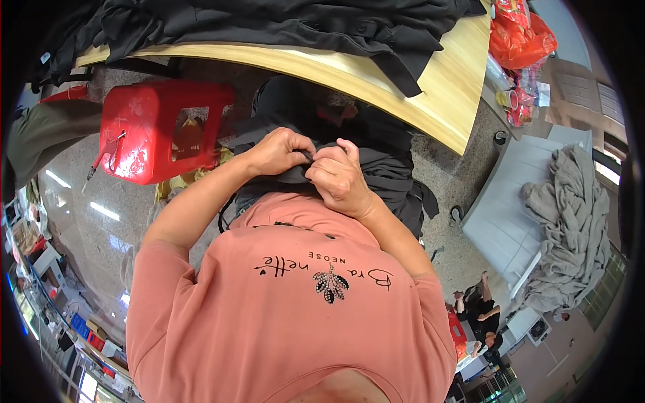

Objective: Sorting and inspecting black garments at a workbench in a factory.

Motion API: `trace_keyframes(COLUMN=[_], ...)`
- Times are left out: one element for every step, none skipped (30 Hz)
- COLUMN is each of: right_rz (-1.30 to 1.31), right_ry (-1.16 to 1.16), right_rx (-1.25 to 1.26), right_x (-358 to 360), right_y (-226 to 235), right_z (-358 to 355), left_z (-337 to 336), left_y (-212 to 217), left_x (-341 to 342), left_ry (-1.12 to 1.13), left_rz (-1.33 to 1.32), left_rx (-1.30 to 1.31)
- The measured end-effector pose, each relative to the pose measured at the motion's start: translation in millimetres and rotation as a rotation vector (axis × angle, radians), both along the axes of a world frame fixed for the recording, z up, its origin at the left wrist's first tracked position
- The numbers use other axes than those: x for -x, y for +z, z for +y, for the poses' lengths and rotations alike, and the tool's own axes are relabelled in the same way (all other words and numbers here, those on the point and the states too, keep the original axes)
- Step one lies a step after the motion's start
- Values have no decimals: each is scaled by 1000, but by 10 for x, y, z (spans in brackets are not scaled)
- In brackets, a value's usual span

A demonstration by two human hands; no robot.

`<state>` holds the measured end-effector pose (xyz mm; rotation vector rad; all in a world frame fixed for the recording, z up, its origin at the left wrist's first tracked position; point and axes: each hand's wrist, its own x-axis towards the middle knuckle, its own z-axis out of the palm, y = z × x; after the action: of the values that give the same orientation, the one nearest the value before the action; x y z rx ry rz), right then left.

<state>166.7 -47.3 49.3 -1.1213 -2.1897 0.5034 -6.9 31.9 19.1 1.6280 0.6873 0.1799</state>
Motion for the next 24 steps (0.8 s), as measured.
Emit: trace_keyframes(right_rz=[-16,-16,-7,3,3,20,38,38,63,89,90,79,68,70,74,78,78,86,94,94,96,97,97,81], right_ry=[-3,-5,-28,-49,-51,-78,-103,-103,-114,-125,-124,-103,-82,-81,-65,-50,-50,-52,-53,-53,-58,-62,-63,-58], right_rx=[9,10,3,-5,-6,-20,-34,-35,-31,-28,-27,-19,-11,-10,-1,7,8,13,19,18,11,4,4,-1], right_x=[-12,-20,-31,-39,-45,-53,-60,-58,-44,-36,-36,-31,-27,-22,-25,-27,-29,-29,-29,-29,-26,-23,-24,-27], right_y=[21,45,70,84,84,80,73,58,36,24,21,19,16,10,4,-1,-4,-6,-8,-6,-2,5,17,35], right_z=[-15,-29,-36,-44,-56,-64,-68,-69,-75,-78,-80,-80,-79,-74,-71,-70,-74,-73,-72,-68,-64,-62,-58,-47], left_z=[-5,-12,-11,-5,6,18,19,14,-4,-33,-67,-85,-89,-92,-97,-103,-109,-110,-107,-100,-92,-84,-73,-57], left_y=[15,29,36,19,-13,-28,-19,-1,13,28,45,55,55,53,48,38,23,13,8,3,-4,-17,-34,-46], left_x=[-23,-57,-91,-115,-137,-158,-169,-176,-177,-178,-179,-173,-163,-149,-144,-141,-140,-139,-142,-149,-151,-150,-145,-138], left_ry=[-3,24,49,46,56,65,64,42,20,21,18,15,18,15,11,11,-3,-17,-16,13,42,41,70,99], left_rz=[0,-61,-124,-124,-203,-283,-284,-252,-221,-220,-119,-16,-14,9,31,31,24,18,17,-11,-40,-40,-89,-139], left_rx=[1,73,143,143,68,-7,-8,21,52,52,133,214,214,280,345,346,345,343,343,424,505,505,546,586])
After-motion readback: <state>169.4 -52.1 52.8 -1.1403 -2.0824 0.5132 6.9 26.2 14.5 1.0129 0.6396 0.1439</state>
